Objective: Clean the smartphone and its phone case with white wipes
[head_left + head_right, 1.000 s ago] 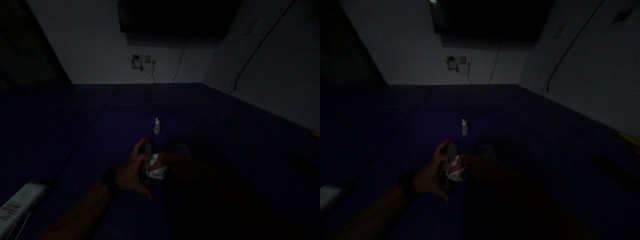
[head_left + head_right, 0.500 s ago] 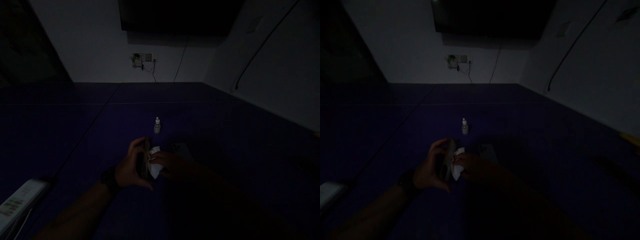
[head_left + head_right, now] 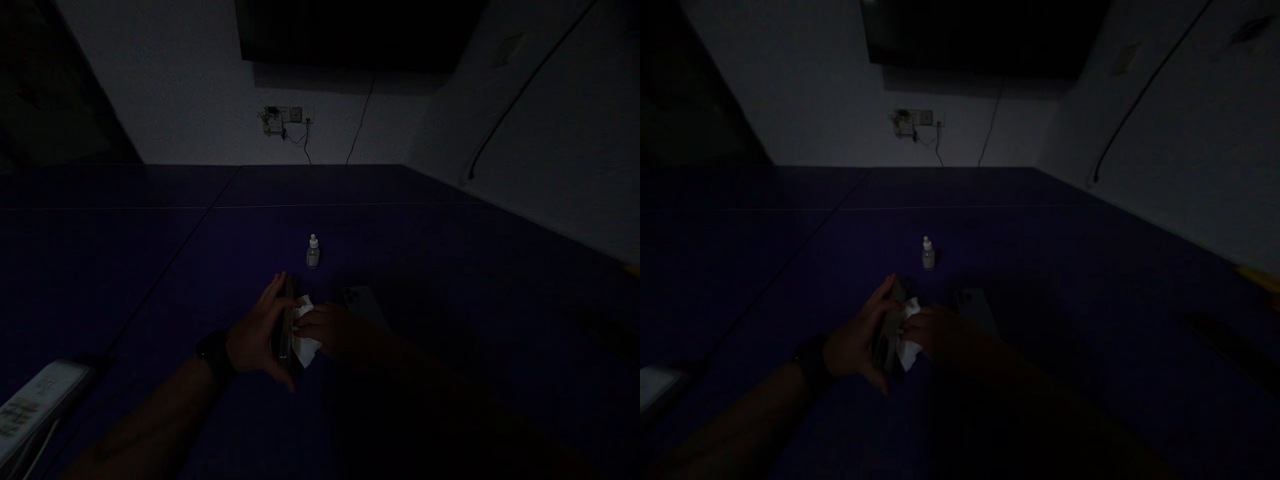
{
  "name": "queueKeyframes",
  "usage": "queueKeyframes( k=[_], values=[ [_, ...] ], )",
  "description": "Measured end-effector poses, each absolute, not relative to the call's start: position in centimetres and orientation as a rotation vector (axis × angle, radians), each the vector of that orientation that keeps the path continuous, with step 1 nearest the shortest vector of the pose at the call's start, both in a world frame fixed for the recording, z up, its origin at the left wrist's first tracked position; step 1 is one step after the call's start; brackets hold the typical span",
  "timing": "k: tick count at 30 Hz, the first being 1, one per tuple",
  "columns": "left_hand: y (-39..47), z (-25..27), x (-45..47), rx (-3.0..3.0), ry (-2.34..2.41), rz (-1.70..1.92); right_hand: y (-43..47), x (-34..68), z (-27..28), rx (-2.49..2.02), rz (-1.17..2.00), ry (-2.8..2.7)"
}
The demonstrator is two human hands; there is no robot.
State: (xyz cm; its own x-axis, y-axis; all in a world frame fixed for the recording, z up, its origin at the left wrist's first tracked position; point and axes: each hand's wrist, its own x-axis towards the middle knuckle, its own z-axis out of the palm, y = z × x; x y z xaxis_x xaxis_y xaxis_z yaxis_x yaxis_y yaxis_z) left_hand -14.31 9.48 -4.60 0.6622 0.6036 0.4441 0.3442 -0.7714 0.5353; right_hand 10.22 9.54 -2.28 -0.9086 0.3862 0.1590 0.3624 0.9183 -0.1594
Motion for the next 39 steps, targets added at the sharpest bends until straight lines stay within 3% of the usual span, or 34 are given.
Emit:
queueKeyframes(
  k=[6, 15, 26, 39],
  values=[
    [9.4, -5.0, -14.1, 2.403, 0.597, 0.932, 9.9, 10.2, -2.2, -0.43, 0.123, -2.86],
    [9.2, -4.7, -13.9, 2.368, 0.568, 0.907, 9.8, 10.2, -1.3, -0.916, 0.315, -2.747],
    [9.0, -3.9, -13.9, 2.487, 0.657, 0.864, 10.2, 10.8, -1.0, -0.868, -0.033, -2.708],
    [9.0, -4.2, -13.4, 2.442, 0.572, 0.834, 10.5, 9.9, -2.9, -0.794, -0.126, -2.719]
  ],
)
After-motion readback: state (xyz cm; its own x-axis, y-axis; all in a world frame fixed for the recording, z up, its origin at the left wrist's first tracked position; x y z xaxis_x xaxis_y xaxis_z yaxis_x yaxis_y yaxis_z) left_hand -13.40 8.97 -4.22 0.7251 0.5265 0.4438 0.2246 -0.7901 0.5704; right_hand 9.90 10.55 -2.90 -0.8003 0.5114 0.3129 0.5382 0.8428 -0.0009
